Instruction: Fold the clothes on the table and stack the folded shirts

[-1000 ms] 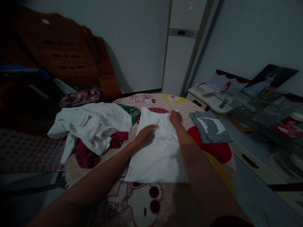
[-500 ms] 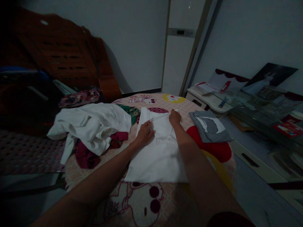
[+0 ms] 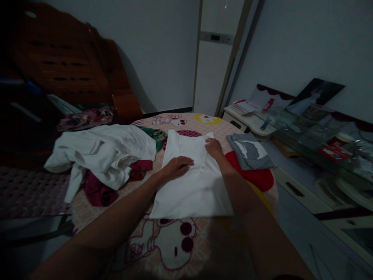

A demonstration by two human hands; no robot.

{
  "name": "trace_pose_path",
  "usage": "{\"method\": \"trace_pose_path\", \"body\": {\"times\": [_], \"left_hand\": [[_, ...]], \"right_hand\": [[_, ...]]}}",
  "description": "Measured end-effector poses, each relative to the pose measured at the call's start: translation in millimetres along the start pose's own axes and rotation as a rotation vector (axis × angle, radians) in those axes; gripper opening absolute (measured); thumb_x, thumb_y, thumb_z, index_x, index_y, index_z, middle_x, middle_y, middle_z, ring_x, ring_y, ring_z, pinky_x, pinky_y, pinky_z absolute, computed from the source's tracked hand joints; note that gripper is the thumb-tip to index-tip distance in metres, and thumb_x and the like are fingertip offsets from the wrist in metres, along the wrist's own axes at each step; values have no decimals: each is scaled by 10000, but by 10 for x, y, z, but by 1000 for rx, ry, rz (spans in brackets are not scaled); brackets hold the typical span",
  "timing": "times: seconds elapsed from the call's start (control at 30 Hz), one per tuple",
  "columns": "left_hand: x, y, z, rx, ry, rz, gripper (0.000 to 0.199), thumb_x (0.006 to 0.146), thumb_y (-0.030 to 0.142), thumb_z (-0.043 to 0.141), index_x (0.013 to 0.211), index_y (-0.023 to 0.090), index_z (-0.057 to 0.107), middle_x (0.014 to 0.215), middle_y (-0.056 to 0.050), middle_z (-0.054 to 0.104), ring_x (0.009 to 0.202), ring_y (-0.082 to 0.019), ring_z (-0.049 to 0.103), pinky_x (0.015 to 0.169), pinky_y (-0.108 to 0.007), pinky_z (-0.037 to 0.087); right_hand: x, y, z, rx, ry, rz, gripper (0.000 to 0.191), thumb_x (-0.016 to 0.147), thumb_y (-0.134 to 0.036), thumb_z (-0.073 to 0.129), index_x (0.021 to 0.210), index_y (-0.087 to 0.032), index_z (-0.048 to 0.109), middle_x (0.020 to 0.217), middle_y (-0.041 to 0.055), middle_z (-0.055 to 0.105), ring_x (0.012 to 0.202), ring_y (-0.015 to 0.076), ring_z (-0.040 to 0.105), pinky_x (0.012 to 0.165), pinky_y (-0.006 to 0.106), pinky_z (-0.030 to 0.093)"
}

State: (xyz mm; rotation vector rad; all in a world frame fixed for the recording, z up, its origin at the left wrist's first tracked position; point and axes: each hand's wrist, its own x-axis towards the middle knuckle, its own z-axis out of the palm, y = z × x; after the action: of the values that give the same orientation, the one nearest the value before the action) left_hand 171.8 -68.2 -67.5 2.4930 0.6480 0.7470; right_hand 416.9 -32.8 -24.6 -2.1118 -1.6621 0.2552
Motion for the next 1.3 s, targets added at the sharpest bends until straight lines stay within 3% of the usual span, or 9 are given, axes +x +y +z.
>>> {"method": "trace_pose_path", "body": {"times": [0.13, 0.3, 0.5, 0.63, 0.73, 0.87, 1.0, 1.1, 1.3], "left_hand": [[-33, 36, -26, 30, -18, -11, 400, 853, 138, 573, 1230, 195, 693, 1264, -85, 715, 1209, -225, 647, 1060, -391, 511], [-21, 94, -20, 86, -13, -28, 312, 882, 148, 554, 1152, 187, 708, 1196, -96, 735, 1157, -229, 666, 1032, -388, 527], [-17, 115, -21, 98, -10, -9, 318, 884, 111, 528, 1120, 216, 714, 1169, -75, 741, 1147, -217, 669, 1036, -399, 529], [-59, 99, -56, 78, -71, 39, 332, 889, 105, 506, 1110, 227, 722, 1257, -65, 715, 1196, -190, 650, 1068, -383, 505], [-79, 95, -130, 48, -49, 43, 311, 888, 146, 522, 1112, 210, 728, 1289, -91, 696, 1195, -199, 647, 1052, -376, 504], [-93, 127, -371, 33, 3, -97, 216, 870, 221, 573, 988, 164, 746, 1060, -96, 750, 998, -208, 689, 922, -321, 523], [-124, 213, -626, -8, -237, -252, 165, 846, 304, 627, 815, 172, 722, 777, -15, 724, 721, -156, 652, 676, -231, 458], [-148, 301, -676, 38, -386, -273, 153, 760, 316, 742, 823, 184, 697, 756, 8, 706, 698, -152, 626, 624, -225, 397], [-139, 444, -590, 246, -452, -335, 242, 681, 301, 828, 837, 213, 664, 777, 2, 687, 716, -185, 617, 602, -250, 351]], "right_hand": [[-183, 130, -144, 250, 7, 117, 439, 828, -110, 504, 1209, -158, 716, 1128, 95, 751, 923, 208, 722, 825, 317, 575], [-509, 231, -139, 734, -111, 125, 280, 831, -142, 567, 1063, -152, 723, 1155, 121, 731, 852, 191, 732, 674, 288, 606], [-646, 264, -15, 876, -65, 194, 200, 805, -117, 590, 966, -141, 705, 1047, 109, 743, 789, 157, 721, 668, 271, 609], [-670, 239, -3, 849, -43, 168, 194, 787, -105, 586, 926, -144, 715, 988, 93, 754, 807, 162, 722, 692, 269, 604], [-727, 245, -91, 798, -71, 119, 185, 775, -143, 612, 918, -156, 728, 982, 76, 762, 851, 169, 721, 737, 272, 596], [-854, 293, -366, 538, -219, -44, 194, 739, -191, 660, 905, -158, 754, 910, 53, 774, 817, 181, 704, 737, 269, 555], [-1011, 302, -582, 270, -461, -225, 167, 706, -195, 716, 862, -158, 763, 842, 58, 766, 798, 204, 700, 712, 272, 516], [-1087, 257, -586, 49, -467, -257, 227, 673, -183, 776, 898, -160, 762, 890, 73, 762, 828, 211, 695, 722, 275, 495], [-1101, 146, -508, -180, -465, -299, 274, 671, -222, 833, 924, -172, 739, 896, 59, 732, 789, 183, 646, 669, 249, 421]]}}
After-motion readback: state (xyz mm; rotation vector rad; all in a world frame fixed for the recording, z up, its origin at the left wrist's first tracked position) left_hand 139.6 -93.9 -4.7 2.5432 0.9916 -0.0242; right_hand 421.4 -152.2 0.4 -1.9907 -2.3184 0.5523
